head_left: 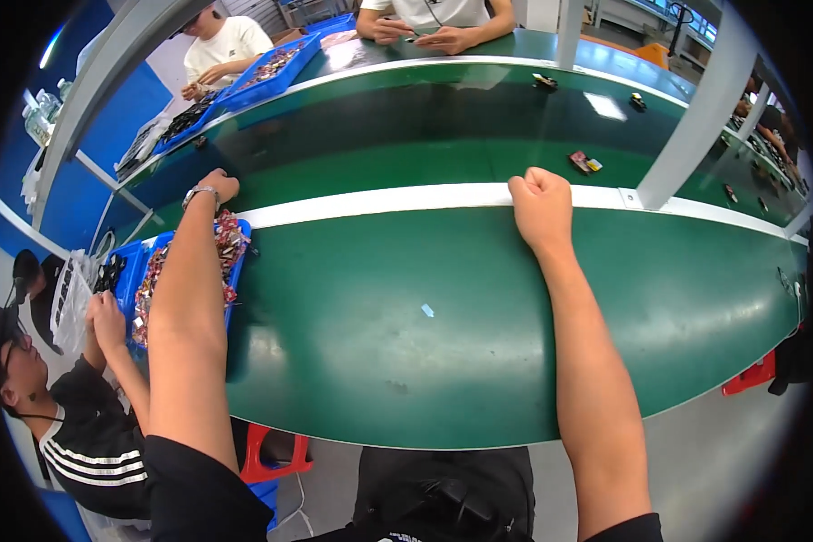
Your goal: Sorting small electronic components or toy car parts on a factory assembly line conveyor belt.
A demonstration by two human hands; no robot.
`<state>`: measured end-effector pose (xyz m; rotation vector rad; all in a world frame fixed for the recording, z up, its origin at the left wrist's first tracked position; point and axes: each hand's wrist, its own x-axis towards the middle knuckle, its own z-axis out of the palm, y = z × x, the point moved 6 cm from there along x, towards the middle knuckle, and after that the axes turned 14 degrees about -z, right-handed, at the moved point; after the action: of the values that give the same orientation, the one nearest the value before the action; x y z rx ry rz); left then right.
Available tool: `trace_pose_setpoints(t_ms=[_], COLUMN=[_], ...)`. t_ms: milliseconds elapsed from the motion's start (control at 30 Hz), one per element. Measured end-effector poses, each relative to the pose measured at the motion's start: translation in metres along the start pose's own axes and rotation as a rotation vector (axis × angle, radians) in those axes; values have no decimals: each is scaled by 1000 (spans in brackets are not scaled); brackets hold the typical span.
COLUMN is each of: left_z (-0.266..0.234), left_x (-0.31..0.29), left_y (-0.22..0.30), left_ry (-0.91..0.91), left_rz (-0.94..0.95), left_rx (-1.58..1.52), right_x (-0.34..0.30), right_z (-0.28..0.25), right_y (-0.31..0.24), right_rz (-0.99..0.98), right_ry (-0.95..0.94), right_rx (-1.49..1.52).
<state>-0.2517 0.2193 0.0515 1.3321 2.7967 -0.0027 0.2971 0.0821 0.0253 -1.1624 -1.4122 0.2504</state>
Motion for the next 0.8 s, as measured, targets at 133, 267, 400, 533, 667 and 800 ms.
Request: trace_pose_setpoints(t_ms=[133, 267, 400, 533, 667, 800], left_z=[15, 15, 1, -34, -51, -32], left_x=[19, 28, 15, -22, -89, -212], left_y=[-22, -28, -22, 7, 71, 124], left_ry=[-250, -117, 23, 167, 276, 218], left_rz=[-45, -55, -18, 47, 290, 742], left_rx=[22, 54, 76, -36, -176, -464], right_x=[-1, -1, 0, 0, -4, -4], right_z=[9, 9, 12, 12, 10, 5], right_y=[-6, -4, -2, -6, -6, -16], right_rz=[30, 24, 16, 6, -8, -76], right_ry=[-9, -5, 3, -12, -6, 6], right_rx=[35, 38, 49, 37, 30, -21])
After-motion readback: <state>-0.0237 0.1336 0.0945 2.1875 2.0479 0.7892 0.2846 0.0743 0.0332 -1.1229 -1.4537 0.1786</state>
